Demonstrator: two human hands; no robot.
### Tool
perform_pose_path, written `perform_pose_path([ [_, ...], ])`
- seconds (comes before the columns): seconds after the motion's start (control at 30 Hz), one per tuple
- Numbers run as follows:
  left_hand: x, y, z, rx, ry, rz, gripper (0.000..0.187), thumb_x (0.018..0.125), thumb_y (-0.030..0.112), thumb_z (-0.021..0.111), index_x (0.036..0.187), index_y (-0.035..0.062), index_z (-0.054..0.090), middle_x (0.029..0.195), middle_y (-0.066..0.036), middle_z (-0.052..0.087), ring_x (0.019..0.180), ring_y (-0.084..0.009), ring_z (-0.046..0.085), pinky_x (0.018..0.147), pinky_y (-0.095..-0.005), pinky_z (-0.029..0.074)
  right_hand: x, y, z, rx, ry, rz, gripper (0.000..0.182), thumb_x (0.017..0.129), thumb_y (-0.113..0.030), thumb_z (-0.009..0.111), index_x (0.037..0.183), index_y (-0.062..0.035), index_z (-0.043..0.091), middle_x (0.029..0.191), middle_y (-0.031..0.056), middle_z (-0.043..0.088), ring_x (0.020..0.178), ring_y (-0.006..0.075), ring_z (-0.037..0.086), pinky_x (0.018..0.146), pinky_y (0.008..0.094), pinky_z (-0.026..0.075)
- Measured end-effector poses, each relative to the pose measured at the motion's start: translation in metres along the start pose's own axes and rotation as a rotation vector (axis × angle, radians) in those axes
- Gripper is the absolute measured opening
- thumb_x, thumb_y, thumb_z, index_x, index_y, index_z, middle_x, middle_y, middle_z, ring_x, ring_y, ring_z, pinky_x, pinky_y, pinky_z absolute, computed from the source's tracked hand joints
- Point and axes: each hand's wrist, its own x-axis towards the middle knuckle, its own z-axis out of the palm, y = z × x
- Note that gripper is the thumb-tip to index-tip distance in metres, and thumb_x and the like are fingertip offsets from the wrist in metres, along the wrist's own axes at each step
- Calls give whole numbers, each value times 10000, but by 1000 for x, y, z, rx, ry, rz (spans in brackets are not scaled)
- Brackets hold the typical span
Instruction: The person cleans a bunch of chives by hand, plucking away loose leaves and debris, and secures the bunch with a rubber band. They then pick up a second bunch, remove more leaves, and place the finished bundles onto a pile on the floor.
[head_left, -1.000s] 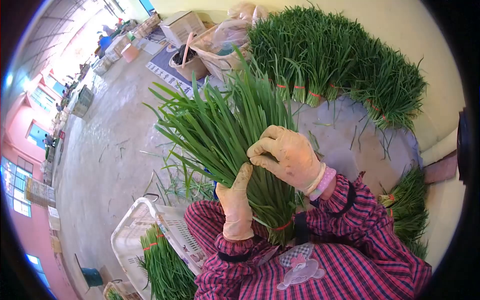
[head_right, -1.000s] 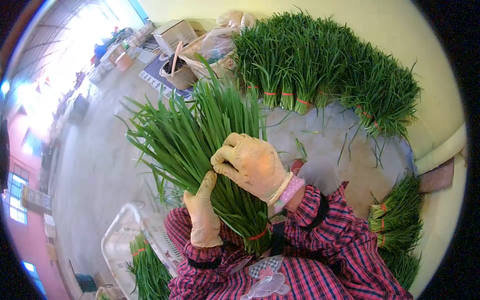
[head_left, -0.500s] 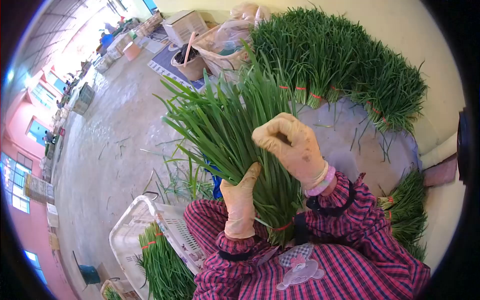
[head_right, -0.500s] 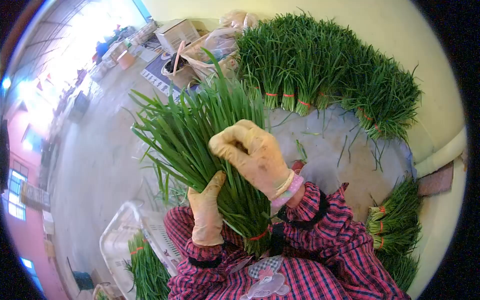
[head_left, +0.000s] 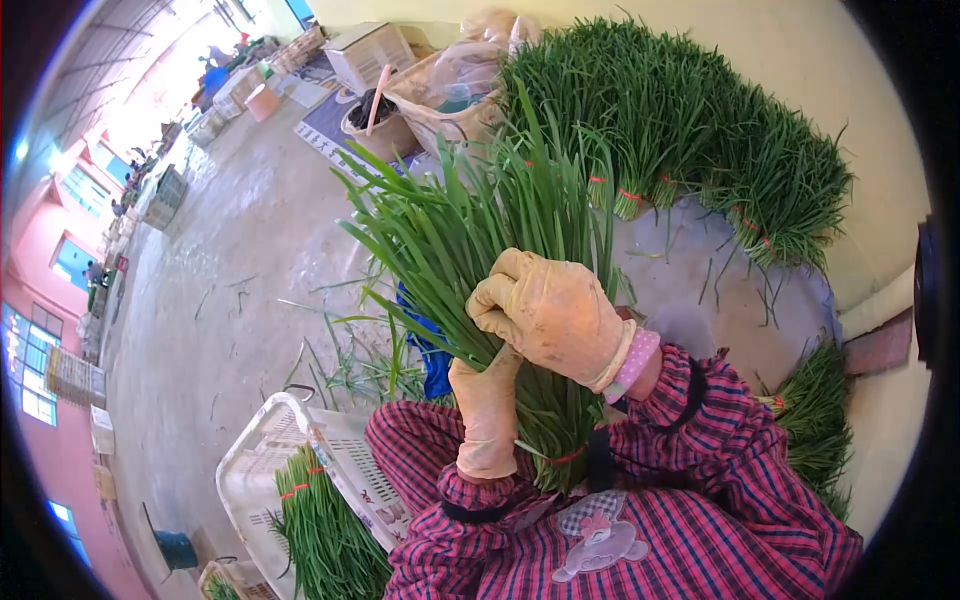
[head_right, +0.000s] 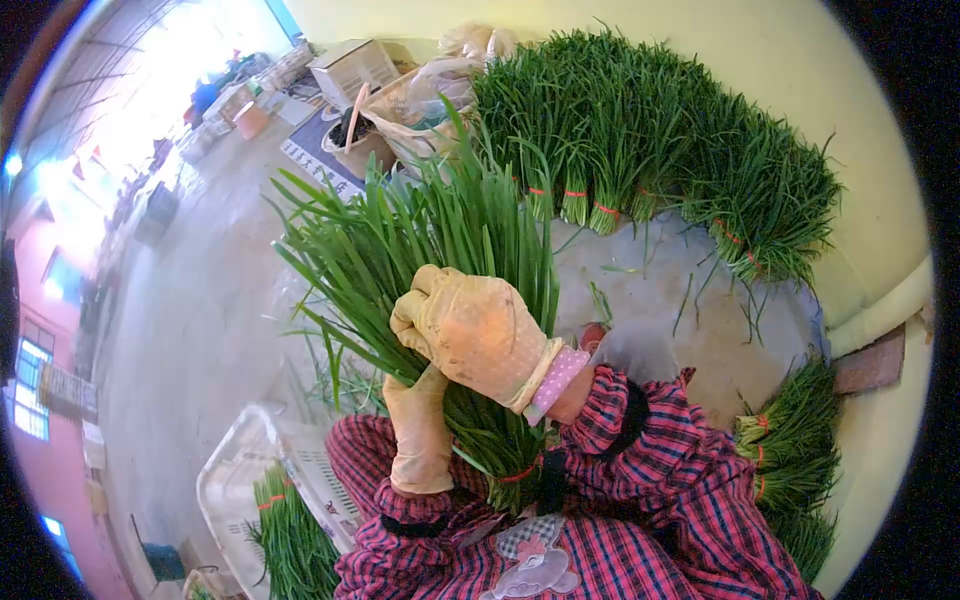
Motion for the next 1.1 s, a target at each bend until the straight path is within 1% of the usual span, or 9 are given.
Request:
perform_pose_path([
  [0.03, 0, 1, 0, 0, 1, 1, 384, 809, 34, 743, 1168, 36, 607, 1101, -7, 629, 943, -134, 605, 833, -291, 503, -1, 0, 1, 1, 0, -1, 94, 797, -196, 690, 841, -136, 634, 835, 30, 570, 729, 239, 588, 622, 342, 488],
  [0.1, -2, 4, 0, 78, 14, 4, 372, 811, 47, 747, 1157, 27, 612, 1091, -9, 639, 944, -134, 607, 828, -289, 499, -2, 0, 3, 366, 145, 153, 92, 842, -193, 653, 904, -128, 636, 871, 65, 577, 762, 264, 615, 629, 358, 504],
  [0.2, -4, 7, 3, 43, -22, 9, 359, 839, 39, 724, 1178, 22, 608, 1088, -12, 643, 957, -115, 598, 852, -279, 492, 6, -1, -11, 453, 151, 138, 126, 860, -174, 641, 978, -129, 639, 893, 71, 581, 750, 274, 624, 631, 365, 510],
  [0.33, -3, 6, 5, 9, -3, -32, 387, 808, 63, 757, 1159, 6, 604, 1107, -40, 643, 954, -143, 613, 828, -303, 507, 13, -2, -12, 29, 86, -2, 207, 824, -197, 648, 1025, -150, 634, 874, 66, 561, 775, 261, 601, 655, 363, 499],
  [0.53, -5, 3, 7, 17, -20, -33, 358, 837, -4, 705, 1180, 2, 601, 1098, -27, 648, 963, -120, 606, 857, -289, 496, 19, -2, -18, -150, -37, -39, 234, 807, -217, 643, 1032, -156, 625, 866, 52, 535, 803, 247, 576, 647, 359, 488],
  [0.63, -5, 3, 7, 36, -7, -8, 390, 827, 81, 748, 1173, -6, 591, 1120, -47, 638, 963, -159, 619, 861, -317, 507, 19, -2, -17, -99, 18, -31, 223, 804, -215, 640, 1016, -149, 623, 873, 53, 542, 799, 251, 579, 646, 360, 489],
  [0.73, -5, 2, 7, 48, -7, -8, 395, 835, 79, 739, 1187, -8, 582, 1130, -43, 631, 972, -153, 613, 865, -310, 503, 17, -6, -19, -111, 24, -5, 204, 799, -208, 641, 992, -145, 621, 866, 58, 544, 805, 255, 584, 656, 367, 493],
  [0.8, -6, 4, 9, -10, -9, -41, 382, 840, -3, 703, 1203, 3, 583, 1146, -35, 626, 989, -122, 596, 876, -289, 489, 17, -3, -19, -94, 18, -12, 211, 794, -206, 650, 996, -142, 638, 857, 53, 551, 794, 251, 588, 670, 367, 493],
  [1.1, -10, 10, 13, 109, -6, -37, 404, 839, -5, 707, 1219, 3, 571, 1155, -28, 617, 1003, -122, 588, 889, -289, 486, 17, 5, -30, -6, -62, -58, 120, 790, -222, 657, 881, -146, 640, 820, 53, 545, 776, 254, 593, 663, 382, 490],
])
